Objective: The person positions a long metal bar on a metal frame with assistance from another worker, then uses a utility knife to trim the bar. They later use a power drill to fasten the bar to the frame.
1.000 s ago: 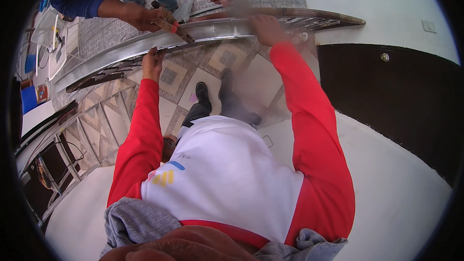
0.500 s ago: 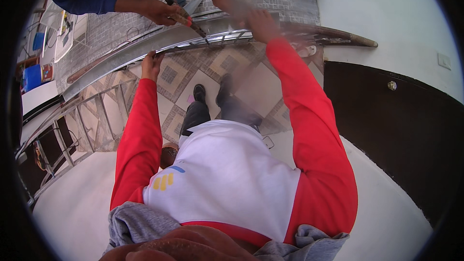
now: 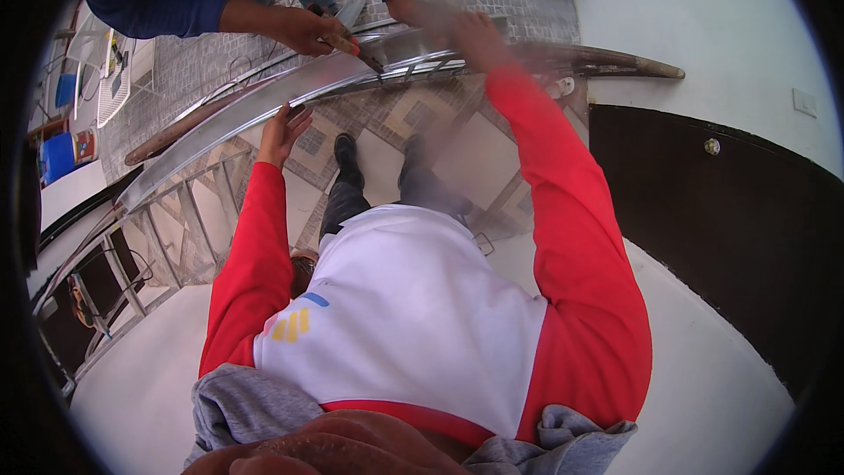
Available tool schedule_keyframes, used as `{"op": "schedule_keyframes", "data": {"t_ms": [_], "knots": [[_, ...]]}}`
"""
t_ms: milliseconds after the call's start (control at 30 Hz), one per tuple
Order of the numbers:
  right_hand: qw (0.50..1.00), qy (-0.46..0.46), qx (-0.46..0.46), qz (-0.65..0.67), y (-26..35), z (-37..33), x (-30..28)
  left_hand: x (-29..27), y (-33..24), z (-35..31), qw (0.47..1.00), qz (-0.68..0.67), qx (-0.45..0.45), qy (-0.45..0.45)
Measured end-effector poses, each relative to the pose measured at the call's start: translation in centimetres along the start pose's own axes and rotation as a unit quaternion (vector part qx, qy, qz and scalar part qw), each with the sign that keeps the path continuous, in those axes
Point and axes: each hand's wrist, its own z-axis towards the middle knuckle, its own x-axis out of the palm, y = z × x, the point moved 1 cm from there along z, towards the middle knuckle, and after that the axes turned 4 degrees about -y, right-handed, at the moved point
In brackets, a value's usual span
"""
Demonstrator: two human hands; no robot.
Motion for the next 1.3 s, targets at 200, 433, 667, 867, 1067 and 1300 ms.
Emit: {"op": "schedule_keyframes", "data": {"t_ms": [200,433,667,867,1067,1300], "knots": [[0.999,0.020,0.048,0.005,0.8,0.8,0.4,-0.7,-7.7,-4.6,0.819,0.569,0.072,0.014],[0.998,-0.024,0.035,-0.034,0.7,0.5,2.4,0.2,-11.6,-3.3,0.463,0.795,0.389,-0.037],[0.993,-0.061,0.095,0.030,1.1,0.1,1.6,0.4,-13.3,-0.2,0.486,0.819,0.296,0.072],[0.930,-0.200,0.257,0.171,7.6,-7.6,-0.4,0.6,-13.6,-0.4,0.464,0.830,0.299,0.076],[0.868,-0.098,0.405,0.269,19.2,-19.7,4.6,0.6,-13.7,-0.4,0.452,0.835,0.304,0.077],[0.778,0.057,0.505,0.369,28.5,-28.4,10.2,0.5,-14.1,-0.2,0.463,0.819,0.323,0.101]]}}
